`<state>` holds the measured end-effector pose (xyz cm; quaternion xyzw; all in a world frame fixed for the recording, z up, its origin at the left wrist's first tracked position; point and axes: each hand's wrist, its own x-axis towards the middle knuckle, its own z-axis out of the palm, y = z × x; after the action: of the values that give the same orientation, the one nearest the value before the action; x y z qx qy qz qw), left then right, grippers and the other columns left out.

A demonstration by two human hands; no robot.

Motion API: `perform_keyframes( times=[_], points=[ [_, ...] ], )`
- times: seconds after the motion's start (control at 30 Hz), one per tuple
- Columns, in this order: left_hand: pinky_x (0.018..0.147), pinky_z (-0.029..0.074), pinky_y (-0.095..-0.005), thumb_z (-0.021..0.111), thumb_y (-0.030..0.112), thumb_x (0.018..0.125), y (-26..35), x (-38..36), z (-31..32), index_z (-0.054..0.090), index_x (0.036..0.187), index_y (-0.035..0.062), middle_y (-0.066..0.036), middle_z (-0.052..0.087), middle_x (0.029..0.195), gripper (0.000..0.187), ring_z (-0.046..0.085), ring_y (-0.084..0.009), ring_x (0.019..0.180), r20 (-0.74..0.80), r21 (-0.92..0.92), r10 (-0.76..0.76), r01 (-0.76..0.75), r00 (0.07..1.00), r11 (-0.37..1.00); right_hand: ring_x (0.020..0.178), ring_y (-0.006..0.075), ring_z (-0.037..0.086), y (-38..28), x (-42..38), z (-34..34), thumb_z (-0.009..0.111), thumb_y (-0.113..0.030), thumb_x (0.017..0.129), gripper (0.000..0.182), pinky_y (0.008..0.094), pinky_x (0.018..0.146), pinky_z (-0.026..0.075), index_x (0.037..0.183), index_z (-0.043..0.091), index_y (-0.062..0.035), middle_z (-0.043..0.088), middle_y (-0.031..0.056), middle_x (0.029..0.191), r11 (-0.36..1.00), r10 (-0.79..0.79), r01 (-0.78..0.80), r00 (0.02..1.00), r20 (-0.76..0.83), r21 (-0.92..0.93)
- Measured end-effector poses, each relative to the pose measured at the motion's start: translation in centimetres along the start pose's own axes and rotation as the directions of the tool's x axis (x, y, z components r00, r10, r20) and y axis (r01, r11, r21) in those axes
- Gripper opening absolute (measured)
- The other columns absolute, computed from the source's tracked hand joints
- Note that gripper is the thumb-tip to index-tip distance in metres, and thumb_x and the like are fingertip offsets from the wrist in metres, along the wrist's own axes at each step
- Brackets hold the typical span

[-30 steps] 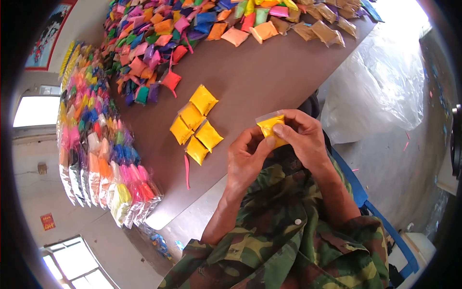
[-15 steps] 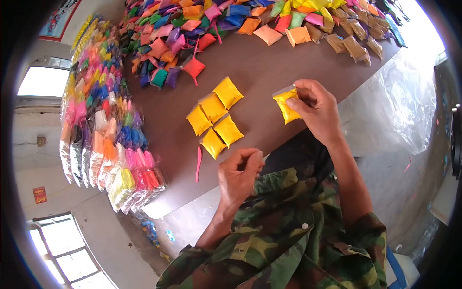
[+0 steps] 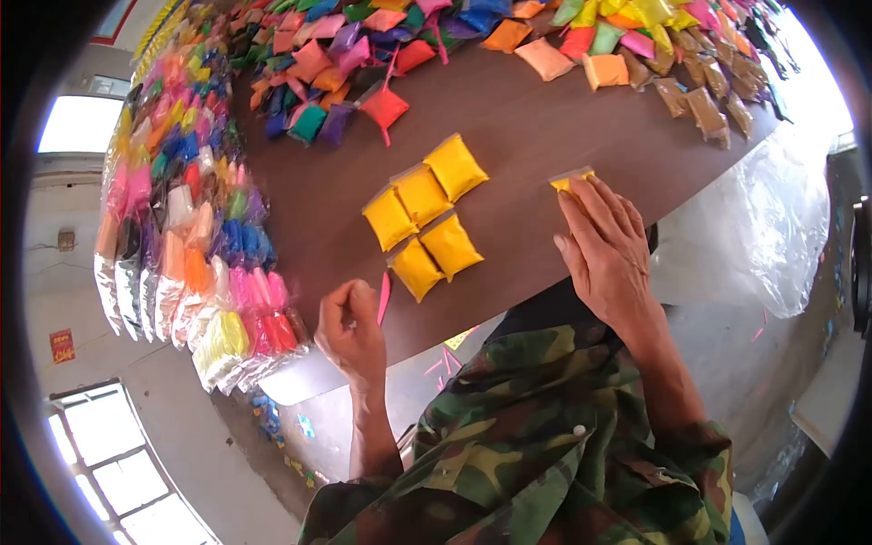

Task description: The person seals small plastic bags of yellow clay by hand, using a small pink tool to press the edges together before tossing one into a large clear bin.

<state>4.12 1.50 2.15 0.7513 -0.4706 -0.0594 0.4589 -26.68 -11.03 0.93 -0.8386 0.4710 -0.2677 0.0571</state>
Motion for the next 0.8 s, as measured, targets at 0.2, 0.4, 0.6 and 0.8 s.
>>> perform_keyframes(
  times=[0.2, 0.4, 0.6, 0.8],
  points=[
    [0.066, 0.054, -0.0278, 0.073, 0.016, 0.101, -2.8, 1.0, -2.1, 0.073, 0.103, -0.0007, -0.009, 0.073, 0.09, 0.017, 0.067, -0.0129, 0.074, 0.023, 0.194, 0.041, -0.044, 0.999, 0.98, 0.147, 0.0302, 0.046, 0.5, -0.6, 0.7, 0.068, -0.02, 0.098, 0.054, 0.0484, 0.121, 0.036, 0.147, 0.058, -0.0013, 0.05, 0.0128, 0.158, 0.998, -0.055, 0.055, 0.995, 0.083, -0.007],
    [0.074, 0.058, -0.0376, 0.079, 0.007, 0.09, -1.0, -0.4, -2.0, 0.076, 0.1, 0.0004, -0.013, 0.071, 0.097, 0.013, 0.071, -0.0276, 0.083, 0.256, 0.304, 0.021, -0.101, 0.966, 0.947, 0.145, 0.0309, 0.048, 0.6, -0.5, 0.4, 0.067, -0.02, 0.099, 0.049, 0.0489, 0.12, 0.037, 0.144, 0.06, -0.0013, 0.054, 0.0133, 0.154, 0.998, -0.061, 0.061, 0.996, 0.059, 0.012],
    [0.073, 0.056, -0.0385, 0.078, 0.005, 0.09, -0.8, -0.4, -2.3, 0.074, 0.095, 0.0006, -0.013, 0.069, 0.093, 0.008, 0.07, -0.0284, 0.081, 0.293, 0.254, -0.022, -0.056, 0.956, 0.966, 0.143, 0.0355, 0.049, 0.5, -0.2, -0.6, 0.07, -0.024, 0.096, 0.055, 0.0514, 0.118, 0.038, 0.145, 0.057, -0.0017, 0.055, 0.0161, 0.151, 0.996, -0.053, 0.05, 0.998, 0.03, 0.073],
    [0.07, 0.053, -0.0464, 0.074, 0.003, 0.092, -1.4, -1.2, -1.8, 0.062, 0.096, 0.0026, -0.015, 0.065, 0.091, 0.012, 0.066, -0.036, 0.079, 0.255, 0.34, 0.17, -0.252, 0.952, 0.906, 0.145, 0.0347, 0.046, 0.4, -0.8, -1.3, 0.077, -0.03, 0.091, 0.071, 0.0513, 0.12, 0.035, 0.149, 0.051, 0.002, 0.048, 0.0179, 0.157, 0.998, -0.053, 0.051, 0.994, 0.095, 0.029]
  ],
)
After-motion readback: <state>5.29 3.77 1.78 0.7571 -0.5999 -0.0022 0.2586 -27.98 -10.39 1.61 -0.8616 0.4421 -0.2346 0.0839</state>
